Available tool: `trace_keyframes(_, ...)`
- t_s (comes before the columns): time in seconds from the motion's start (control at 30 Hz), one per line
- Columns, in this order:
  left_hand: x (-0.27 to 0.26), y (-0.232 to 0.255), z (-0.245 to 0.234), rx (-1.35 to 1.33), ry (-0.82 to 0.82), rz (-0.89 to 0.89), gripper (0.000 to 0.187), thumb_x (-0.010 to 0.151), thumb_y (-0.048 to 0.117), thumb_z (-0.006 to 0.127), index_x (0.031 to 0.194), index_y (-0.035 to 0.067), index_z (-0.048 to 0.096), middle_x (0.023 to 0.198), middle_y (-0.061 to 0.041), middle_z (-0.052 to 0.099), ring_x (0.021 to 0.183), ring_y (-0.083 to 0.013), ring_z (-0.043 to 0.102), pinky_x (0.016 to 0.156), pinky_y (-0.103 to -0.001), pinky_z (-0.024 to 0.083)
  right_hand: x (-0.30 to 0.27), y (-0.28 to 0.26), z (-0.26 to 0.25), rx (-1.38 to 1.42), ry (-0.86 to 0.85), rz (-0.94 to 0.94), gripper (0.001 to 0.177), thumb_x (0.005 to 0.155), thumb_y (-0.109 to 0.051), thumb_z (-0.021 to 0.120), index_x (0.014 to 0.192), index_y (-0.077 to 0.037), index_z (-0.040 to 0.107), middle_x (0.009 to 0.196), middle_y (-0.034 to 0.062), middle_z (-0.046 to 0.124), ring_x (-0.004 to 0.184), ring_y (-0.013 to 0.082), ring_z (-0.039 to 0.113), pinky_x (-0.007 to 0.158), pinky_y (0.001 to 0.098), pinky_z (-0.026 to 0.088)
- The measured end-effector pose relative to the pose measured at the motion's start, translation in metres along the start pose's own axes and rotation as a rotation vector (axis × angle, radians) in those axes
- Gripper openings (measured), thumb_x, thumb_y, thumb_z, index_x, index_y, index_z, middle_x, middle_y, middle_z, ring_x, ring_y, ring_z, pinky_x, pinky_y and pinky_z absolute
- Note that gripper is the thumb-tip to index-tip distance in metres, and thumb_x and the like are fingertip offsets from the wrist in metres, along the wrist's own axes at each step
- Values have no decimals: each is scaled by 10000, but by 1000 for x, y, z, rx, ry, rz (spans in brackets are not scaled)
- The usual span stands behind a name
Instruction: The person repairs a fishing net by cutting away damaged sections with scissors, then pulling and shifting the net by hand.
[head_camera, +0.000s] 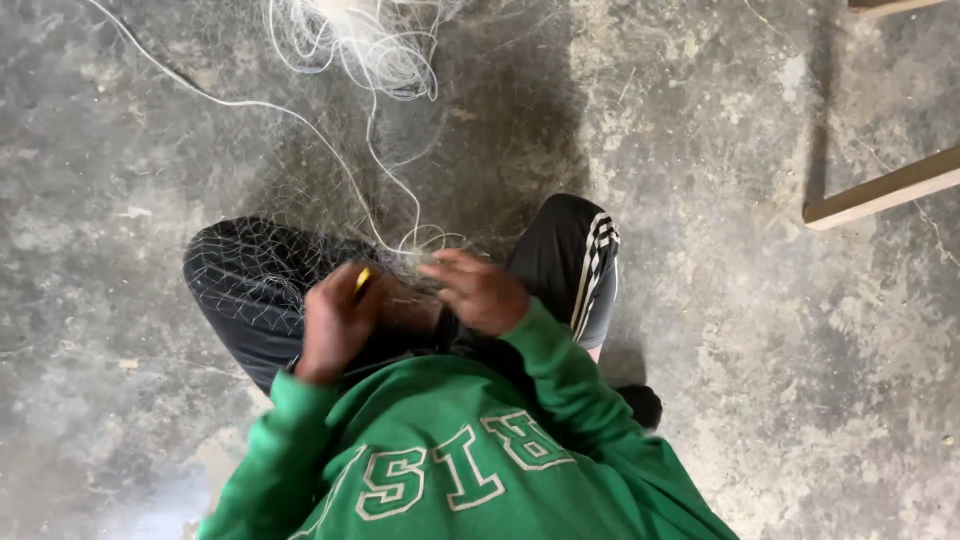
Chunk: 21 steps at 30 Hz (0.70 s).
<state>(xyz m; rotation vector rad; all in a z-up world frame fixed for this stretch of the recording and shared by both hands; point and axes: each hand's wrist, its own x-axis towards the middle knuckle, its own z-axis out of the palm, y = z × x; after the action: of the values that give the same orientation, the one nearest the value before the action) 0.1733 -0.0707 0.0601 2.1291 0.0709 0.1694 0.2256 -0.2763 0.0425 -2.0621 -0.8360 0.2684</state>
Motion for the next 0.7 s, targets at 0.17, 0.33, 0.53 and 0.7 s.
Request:
trace_keyframes(0.17,-56,24,-58,-142,-4,-5,81,723,50,651,729,40,570,589,-133,519,481,-273,509,429,-330,382,2,-12,-78,-76,333,-12,185,853,-100,499,948,-92,658,927,48,633,892,233,604,789,333,468)
trace_keyframes(0.33,-80,46,-77,-153,-100,62,94,755,47,610,694,56,539,609,-26,527,509,-118,479,475,-250,373,73,4,-71,-575,451,-138,334,834,-59,530,1168,-69,539,1189,154,408,1113,316,366,944,435,353)
trace_keyframes(0.53,-116,17,-101,-332,132,-55,91,796,71,564,710,72,533,668,-36,531,573,-115,471,523,-237,366,76,56,-9,-781,-126,-30,212,697,-260,594,889,-174,623,1200,88,413,1215,402,269,843,584,349)
trace_keyframes(0.7,-128,-21,-113,-324,369,-309,111,866,75,553,766,40,522,746,-64,509,695,-135,457,654,-257,363,28,63,15,-635,-200,-42,227,765,-294,591,610,-133,553,635,50,503,698,262,506,655,398,327)
